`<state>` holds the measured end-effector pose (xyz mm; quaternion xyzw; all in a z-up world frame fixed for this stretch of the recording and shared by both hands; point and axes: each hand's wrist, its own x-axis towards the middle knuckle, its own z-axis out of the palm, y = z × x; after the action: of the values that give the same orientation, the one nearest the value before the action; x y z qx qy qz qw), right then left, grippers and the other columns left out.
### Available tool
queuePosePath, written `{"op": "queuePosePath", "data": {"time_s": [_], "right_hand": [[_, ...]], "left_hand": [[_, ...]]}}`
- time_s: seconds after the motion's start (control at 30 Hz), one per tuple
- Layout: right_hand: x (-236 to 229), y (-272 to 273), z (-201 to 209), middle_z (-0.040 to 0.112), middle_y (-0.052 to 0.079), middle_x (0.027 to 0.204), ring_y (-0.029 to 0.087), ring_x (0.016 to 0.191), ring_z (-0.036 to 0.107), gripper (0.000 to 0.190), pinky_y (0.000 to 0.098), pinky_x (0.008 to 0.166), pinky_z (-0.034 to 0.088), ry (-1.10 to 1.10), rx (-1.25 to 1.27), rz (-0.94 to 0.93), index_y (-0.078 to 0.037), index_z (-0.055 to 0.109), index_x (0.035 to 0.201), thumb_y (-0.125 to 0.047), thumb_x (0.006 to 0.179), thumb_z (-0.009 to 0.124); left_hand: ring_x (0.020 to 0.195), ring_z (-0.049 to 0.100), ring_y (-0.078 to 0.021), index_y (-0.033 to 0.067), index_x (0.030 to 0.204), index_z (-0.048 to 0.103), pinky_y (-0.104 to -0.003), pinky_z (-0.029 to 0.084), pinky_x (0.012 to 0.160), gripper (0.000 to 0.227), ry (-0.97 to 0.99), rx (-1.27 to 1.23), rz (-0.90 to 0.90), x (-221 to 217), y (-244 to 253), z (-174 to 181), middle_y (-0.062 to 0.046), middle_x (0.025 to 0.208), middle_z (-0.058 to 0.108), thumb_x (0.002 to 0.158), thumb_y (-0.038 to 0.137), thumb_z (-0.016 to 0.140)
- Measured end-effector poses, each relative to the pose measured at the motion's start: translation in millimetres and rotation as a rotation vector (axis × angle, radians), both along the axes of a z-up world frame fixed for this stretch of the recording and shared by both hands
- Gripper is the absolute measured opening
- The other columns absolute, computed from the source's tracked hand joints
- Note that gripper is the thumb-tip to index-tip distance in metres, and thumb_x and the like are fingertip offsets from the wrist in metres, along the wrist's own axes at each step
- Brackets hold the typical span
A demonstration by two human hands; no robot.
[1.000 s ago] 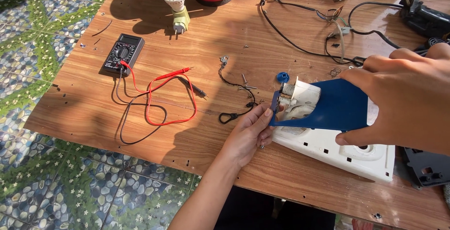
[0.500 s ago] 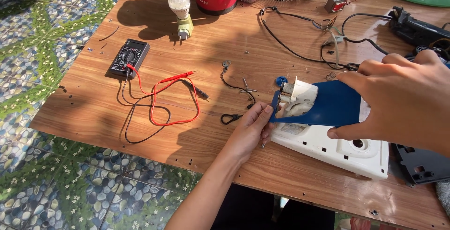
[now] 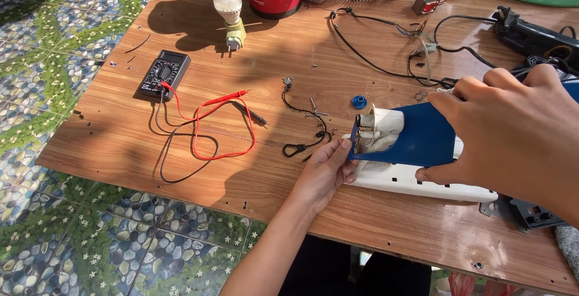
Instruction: Assembling the plastic housing of an appliance using a hammer to fit parts together.
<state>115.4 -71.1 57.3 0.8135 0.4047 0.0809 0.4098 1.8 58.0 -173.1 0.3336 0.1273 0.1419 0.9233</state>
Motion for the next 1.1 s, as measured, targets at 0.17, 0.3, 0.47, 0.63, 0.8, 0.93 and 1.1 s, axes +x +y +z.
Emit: {"op": "queuePosePath", "data": {"time_s": [0.17,0.3,0.47,0.63,0.8,0.93,1.1], "right_hand": [[15,-22,-20,0.069,-0.026,0.101,0.010,0.115,0.066,0.121,0.0317,0.090,0.049,-0.181,0.029,0.124,-0.041,0.053,0.123,-0.124,0.035,0.046],[40,-22,-25,0.070,-0.017,0.102,0.008,0.104,0.070,0.116,0.0241,0.102,0.051,-0.105,0.070,0.167,-0.038,0.061,0.114,-0.121,0.033,0.056],[26,-6,-12,0.063,-0.031,0.105,0.003,0.119,0.060,0.106,0.0303,0.097,0.045,-0.198,-0.037,0.032,-0.051,0.057,0.111,-0.124,0.034,0.053],[25,4,-8,0.063,-0.032,0.104,0.001,0.123,0.056,0.105,0.0291,0.098,0.043,-0.144,-0.129,-0.046,-0.050,0.055,0.114,-0.126,0.042,0.054],[25,7,-7,0.062,-0.032,0.100,0.001,0.118,0.055,0.098,0.0286,0.097,0.042,-0.165,-0.165,-0.030,-0.050,0.056,0.108,-0.125,0.045,0.050],[33,6,-13,0.062,-0.032,0.096,0.001,0.116,0.056,0.092,0.0295,0.097,0.041,-0.166,-0.164,-0.020,-0.050,0.058,0.101,-0.123,0.045,0.050],[42,7,-24,0.068,-0.027,0.108,0.003,0.118,0.062,0.118,0.0273,0.103,0.049,-0.180,-0.189,0.045,-0.046,0.056,0.120,-0.133,0.040,0.045]], "left_hand": [[0.060,0.046,-0.0088,0.0109,0.099,0.060,-0.023,0.043,0.057,0.019,0.083,0.025,-0.034,-7,0,12,-0.004,0.078,0.059,0.106,0.029,0.060],[0.060,0.046,-0.0074,0.0086,0.122,0.062,-0.022,0.044,0.055,0.032,0.124,0.077,-0.076,-9,0,20,-0.003,0.077,0.059,0.107,0.036,0.054],[0.060,0.045,-0.0087,0.0090,0.101,0.061,-0.022,0.041,0.052,0.022,0.095,0.033,-0.061,1,0,7,-0.003,0.077,0.058,0.110,0.029,0.057],[0.058,0.045,-0.0068,0.0110,0.096,0.058,-0.019,0.031,0.048,0.024,0.100,0.092,-0.103,-3,2,16,-0.001,0.075,0.057,0.113,0.027,0.053],[0.054,0.048,-0.0055,0.0125,0.098,0.055,-0.019,0.030,0.045,0.028,0.135,0.205,-0.143,-7,2,24,-0.001,0.075,0.061,0.113,0.036,0.051],[0.051,0.041,-0.0027,0.0128,0.100,0.055,-0.017,0.027,0.044,0.030,0.129,0.221,-0.176,-7,1,22,0.003,0.070,0.053,0.113,0.039,0.049],[0.051,0.038,-0.0048,0.0127,0.107,0.053,-0.015,0.030,0.047,0.026,0.112,0.115,-0.186,-7,1,16,0.002,0.071,0.043,0.109,0.039,0.052]]}}
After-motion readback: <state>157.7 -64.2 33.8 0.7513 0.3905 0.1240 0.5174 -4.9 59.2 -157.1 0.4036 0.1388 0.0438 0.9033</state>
